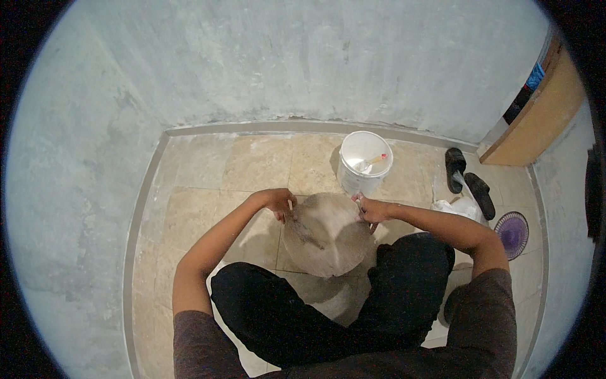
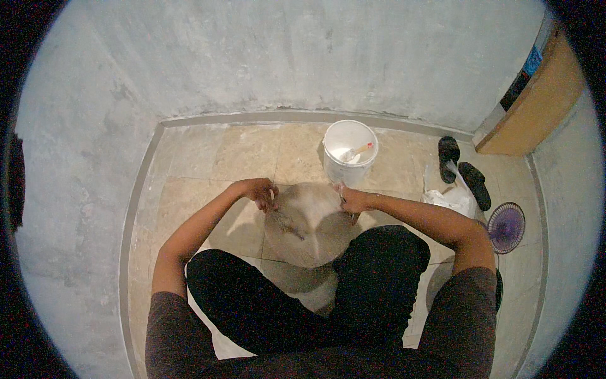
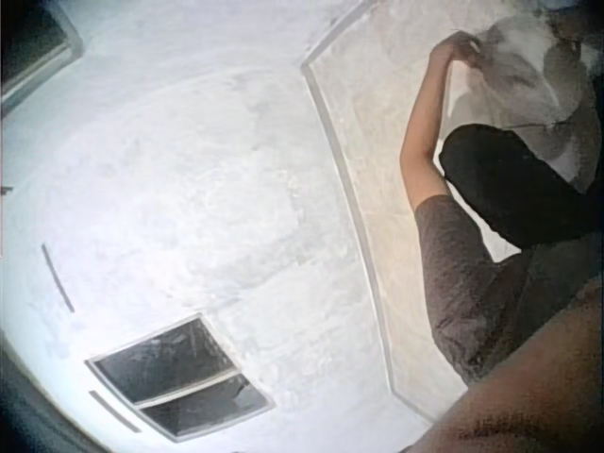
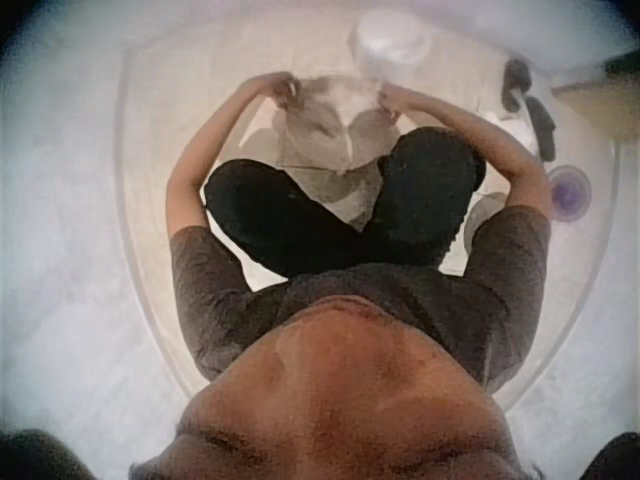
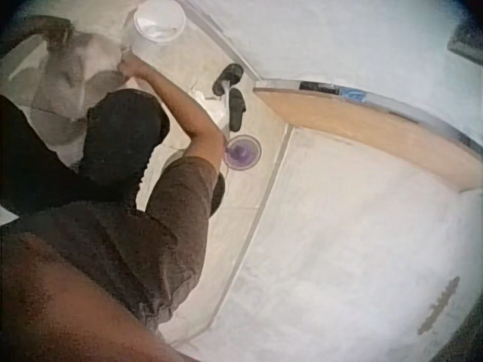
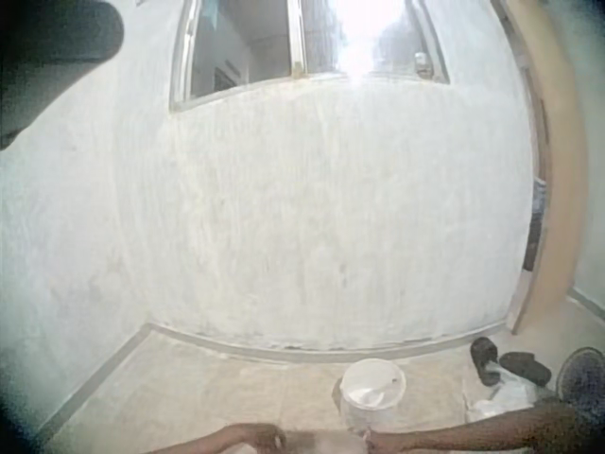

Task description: The person prepares paint by mixing white powder into a bucket with water using a plastic cup, and then applies the white paint to a wall with a brush.

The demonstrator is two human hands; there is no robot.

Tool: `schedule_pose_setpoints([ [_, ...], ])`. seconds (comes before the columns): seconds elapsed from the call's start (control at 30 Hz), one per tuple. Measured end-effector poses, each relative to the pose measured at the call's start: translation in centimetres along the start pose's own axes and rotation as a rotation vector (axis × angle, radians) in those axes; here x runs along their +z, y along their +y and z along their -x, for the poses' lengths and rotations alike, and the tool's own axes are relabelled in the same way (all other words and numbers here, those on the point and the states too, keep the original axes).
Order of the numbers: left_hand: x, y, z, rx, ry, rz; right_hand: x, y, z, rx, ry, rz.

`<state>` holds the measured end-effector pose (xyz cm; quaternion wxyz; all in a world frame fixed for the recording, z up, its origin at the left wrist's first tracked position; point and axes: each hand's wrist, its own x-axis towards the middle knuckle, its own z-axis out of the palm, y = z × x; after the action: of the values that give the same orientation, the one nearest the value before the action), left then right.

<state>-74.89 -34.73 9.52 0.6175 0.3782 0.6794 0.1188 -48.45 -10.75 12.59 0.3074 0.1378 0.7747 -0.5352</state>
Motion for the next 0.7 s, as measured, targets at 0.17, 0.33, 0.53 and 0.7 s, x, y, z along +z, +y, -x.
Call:
schedule_pose_setpoints([
  [0.17,2.4,1.5,-0.8,-0.002,-0.107,-0.058,0.6,0.9,2.2,-0.016,-0.069,0.036],
  [0.33,2.0,3.2,0.2,0.000,-0.020,-0.168,-0.7,1.9,1.0,-0.016,-0.089,0.043],
  [0.53,-0.6,7.0,-0.3,0.174,0.386,-0.071,-7.8,-0.2,-0.7,-0.043,0.344,0.170],
  [0.7,-2.5,9.3,-2.6,0.258,0.379,-0.132,-13.7,2.4,-3.1,-0.032,0.879,0.601],
])
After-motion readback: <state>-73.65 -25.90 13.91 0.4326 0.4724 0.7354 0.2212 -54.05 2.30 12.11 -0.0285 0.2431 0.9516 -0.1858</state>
